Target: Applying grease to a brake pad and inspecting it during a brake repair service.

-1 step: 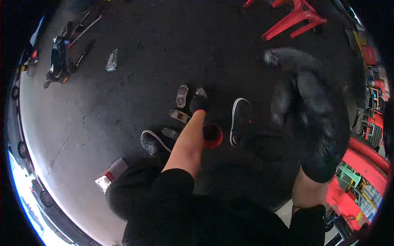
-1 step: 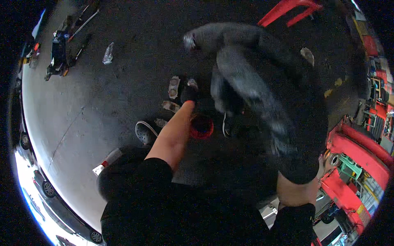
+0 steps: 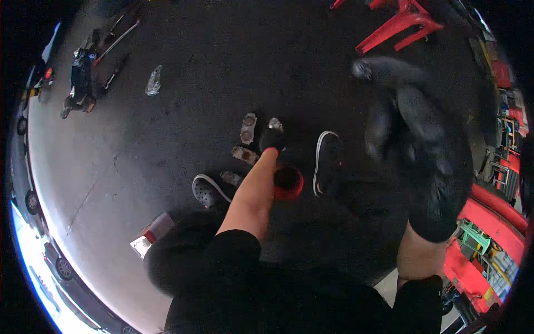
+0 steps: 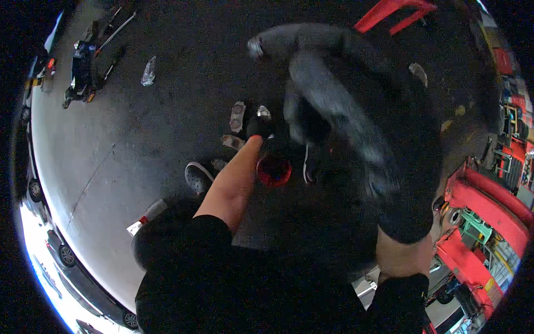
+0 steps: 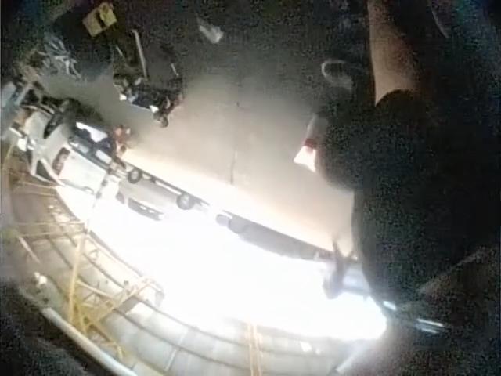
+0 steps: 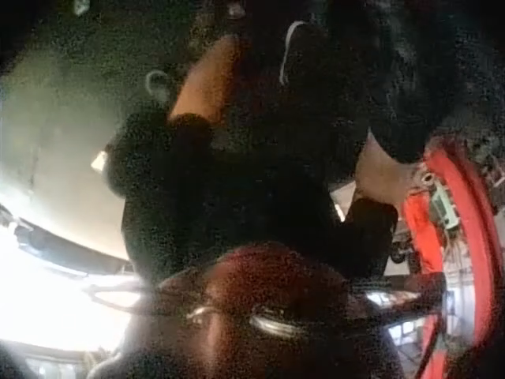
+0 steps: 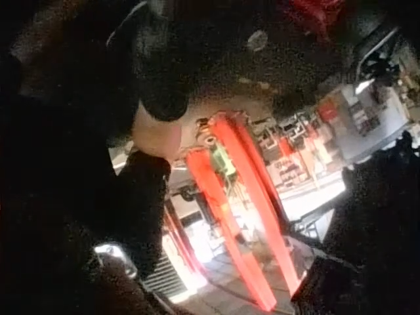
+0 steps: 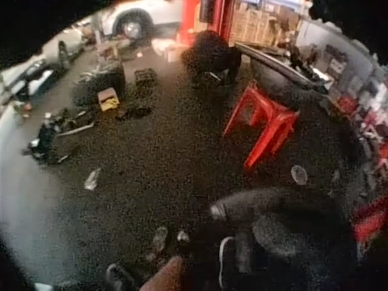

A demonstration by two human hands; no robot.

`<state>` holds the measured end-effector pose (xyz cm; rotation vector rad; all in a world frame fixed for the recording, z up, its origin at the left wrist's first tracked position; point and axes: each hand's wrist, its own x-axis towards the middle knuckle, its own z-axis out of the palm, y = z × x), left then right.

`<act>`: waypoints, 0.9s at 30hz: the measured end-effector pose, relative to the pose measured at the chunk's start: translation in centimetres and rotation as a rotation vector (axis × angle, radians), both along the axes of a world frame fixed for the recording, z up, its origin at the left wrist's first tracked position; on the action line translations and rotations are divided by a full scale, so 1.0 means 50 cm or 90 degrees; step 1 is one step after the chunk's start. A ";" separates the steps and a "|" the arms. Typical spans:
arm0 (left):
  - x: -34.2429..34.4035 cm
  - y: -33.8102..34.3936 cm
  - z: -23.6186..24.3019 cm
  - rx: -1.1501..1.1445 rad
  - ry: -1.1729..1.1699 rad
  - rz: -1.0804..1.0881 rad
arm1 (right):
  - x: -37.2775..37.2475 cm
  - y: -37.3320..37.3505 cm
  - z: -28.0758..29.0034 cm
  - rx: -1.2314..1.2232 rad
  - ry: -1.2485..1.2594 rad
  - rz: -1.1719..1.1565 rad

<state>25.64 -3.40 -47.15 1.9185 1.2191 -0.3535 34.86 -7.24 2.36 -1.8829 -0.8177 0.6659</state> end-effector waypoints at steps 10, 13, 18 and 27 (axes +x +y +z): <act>-0.311 0.226 0.478 -0.270 -0.473 0.041 | -0.060 0.020 -0.067 0.100 0.263 0.315; -0.397 0.240 0.679 -0.178 -0.275 -0.002 | -0.044 -0.002 -0.152 0.149 -0.614 0.538; -0.559 0.206 0.796 -0.078 -0.648 0.148 | -0.150 -0.024 -0.192 -0.169 -0.463 0.683; -0.644 0.116 0.884 -0.249 -0.989 0.544 | -0.355 -0.096 -0.421 -0.497 -0.492 0.848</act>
